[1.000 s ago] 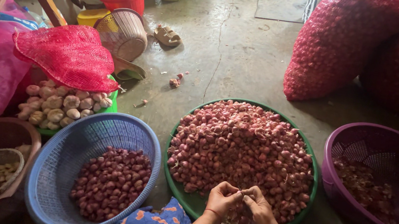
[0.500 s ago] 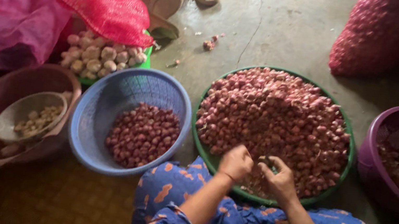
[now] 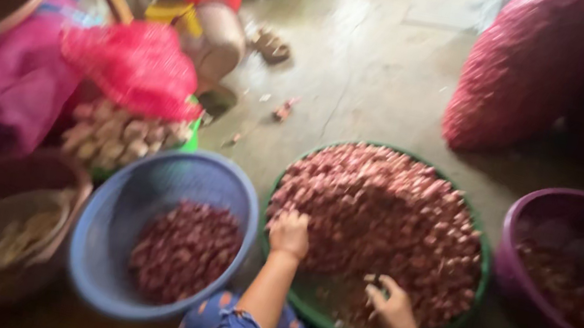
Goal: The person sits on the floor in front of a large green tray of shallots, pinching and peeling the outer skin and root ends off each shallot by hand. Peeled shallots are placed into a blue basket beside them, while discarded peels and rejects go into a purple basket on the other side.
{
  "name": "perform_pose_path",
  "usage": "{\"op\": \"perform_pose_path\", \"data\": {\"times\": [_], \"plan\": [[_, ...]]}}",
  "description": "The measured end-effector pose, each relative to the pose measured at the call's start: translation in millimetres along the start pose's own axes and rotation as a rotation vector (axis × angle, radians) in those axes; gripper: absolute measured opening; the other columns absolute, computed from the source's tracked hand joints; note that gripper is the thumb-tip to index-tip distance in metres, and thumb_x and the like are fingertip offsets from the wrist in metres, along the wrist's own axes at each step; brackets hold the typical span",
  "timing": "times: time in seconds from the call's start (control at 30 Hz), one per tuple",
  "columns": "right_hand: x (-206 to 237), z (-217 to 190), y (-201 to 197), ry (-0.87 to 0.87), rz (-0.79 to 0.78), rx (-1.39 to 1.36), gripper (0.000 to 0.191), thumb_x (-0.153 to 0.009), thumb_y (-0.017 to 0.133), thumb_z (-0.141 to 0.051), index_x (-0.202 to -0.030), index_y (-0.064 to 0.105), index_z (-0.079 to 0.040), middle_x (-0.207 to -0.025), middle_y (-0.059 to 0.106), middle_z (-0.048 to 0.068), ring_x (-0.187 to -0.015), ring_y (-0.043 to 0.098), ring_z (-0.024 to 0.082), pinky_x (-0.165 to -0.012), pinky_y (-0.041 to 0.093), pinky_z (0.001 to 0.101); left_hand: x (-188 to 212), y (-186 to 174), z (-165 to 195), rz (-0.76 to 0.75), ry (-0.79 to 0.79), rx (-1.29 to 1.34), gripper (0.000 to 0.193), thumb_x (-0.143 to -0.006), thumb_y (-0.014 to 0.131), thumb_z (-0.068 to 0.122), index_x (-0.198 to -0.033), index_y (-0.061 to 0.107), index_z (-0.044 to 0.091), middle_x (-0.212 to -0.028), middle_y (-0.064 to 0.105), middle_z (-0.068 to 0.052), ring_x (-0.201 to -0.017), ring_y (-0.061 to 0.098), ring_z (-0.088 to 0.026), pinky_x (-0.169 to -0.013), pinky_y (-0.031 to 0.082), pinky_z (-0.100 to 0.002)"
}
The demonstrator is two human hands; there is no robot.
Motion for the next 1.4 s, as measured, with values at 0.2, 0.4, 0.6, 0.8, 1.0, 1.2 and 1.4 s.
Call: {"op": "perform_pose_path", "data": {"times": [0.2, 0.4, 0.6, 0.8, 1.0, 1.2, 1.4], "plan": [[-4.8, 12.6, -21.9, 0.035, 0.098, 0.11, 0.027, -0.087, 0.073, -0.019, -0.112, 0.076, -0.011, -0.071, 0.07, 0.005, -0.056, 0.063, 0.013, -0.052, 0.055, 0.0321, 2.7, 9.3, 5.7, 0.146, 0.037, -0.06, 0.013, -0.083, 0.06, 0.014, -0.088, 0.071, 0.017, -0.096, 0.067, -0.008, -0.104, 0.065, -0.036, -0.072, 0.059, -0.042], [-11.3, 25.5, -10.3, 0.078, 0.028, 0.116, 0.027, -0.088, 0.073, -0.019, -0.115, 0.074, -0.013, -0.069, 0.069, 0.004, -0.052, 0.061, 0.014, -0.05, 0.051, 0.0302, 5.6, 35.0, -18.2, -0.076, -0.177, 0.084, 0.012, -0.084, 0.067, 0.02, -0.094, 0.069, 0.013, -0.096, 0.069, -0.013, -0.093, 0.069, -0.036, -0.079, 0.058, -0.046], [-8.1, 9.5, -7.5, -0.025, 0.005, -0.121, 0.036, -0.085, 0.075, -0.015, -0.121, 0.07, -0.014, -0.075, 0.064, -0.002, -0.053, 0.056, 0.01, -0.048, 0.047, 0.028, 24.0, 71.3, 26.7, -0.267, -0.197, 0.819, 0.024, -0.075, 0.087, 0.027, -0.087, 0.077, 0.01, -0.083, 0.078, -0.011, -0.077, 0.077, -0.025, -0.073, 0.061, -0.038], [2.2, -3.4, -1.5, -0.026, -0.108, -0.383, 0.018, -0.091, 0.071, -0.013, -0.105, 0.072, -0.001, -0.083, 0.074, 0.002, -0.069, 0.065, 0.008, -0.061, 0.053, 0.0249, 81.2, 98.2, 82.7, -0.659, -0.421, 1.409, 0.028, -0.084, 0.086, 0.019, -0.094, 0.067, 0.001, -0.083, 0.073, -0.008, -0.074, 0.072, -0.015, -0.066, 0.061, -0.031], [0.2, -5.3, -8.5, -0.068, -0.081, -0.335, 0.019, -0.094, 0.07, -0.015, -0.101, 0.073, 0.002, -0.086, 0.075, 0.006, -0.074, 0.066, 0.01, -0.065, 0.054, 0.0251, 91.9, 85.4, 88.3, -0.595, -0.39, 1.581, 0.021, -0.081, 0.084, 0.008, -0.097, 0.072, 0.001, -0.089, 0.075, -0.007, -0.076, 0.072, -0.013, -0.068, 0.062, -0.028], [5.0, -23.1, 5.1, -0.256, -0.141, -0.155, 0.034, -0.101, 0.053, -0.021, -0.131, 0.062, -0.008, -0.108, 0.07, 0.008, -0.095, 0.064, 0.016, -0.082, 0.052, 0.0309, 86.5, 96.5, 75.1, -0.386, -0.504, 1.597, 0.021, -0.081, 0.086, 0.01, -0.093, 0.071, 0.001, -0.089, 0.078, -0.007, -0.079, 0.072, -0.012, -0.073, 0.061, -0.027], [10.3, -35.1, 1.9, -0.349, -0.004, 0.304, 0.029, -0.101, 0.049, -0.024, -0.122, 0.065, -0.013, -0.11, 0.074, 0.006, -0.1, 0.071, 0.018, -0.086, 0.055, 0.0336, 81.5, 90.8, 78.1, -0.326, -0.366, 1.596, 0.019, -0.083, 0.085, 0.016, -0.092, 0.073, 0.003, -0.089, 0.077, -0.005, -0.079, 0.069, -0.01, -0.075, 0.059, -0.027]]}}
Point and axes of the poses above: each hand's wrist, its own x-axis away from the middle knuckle, its own y-axis out of the palm, z = x × y, the point moved 9 cm from there along -x, towards the middle knuckle
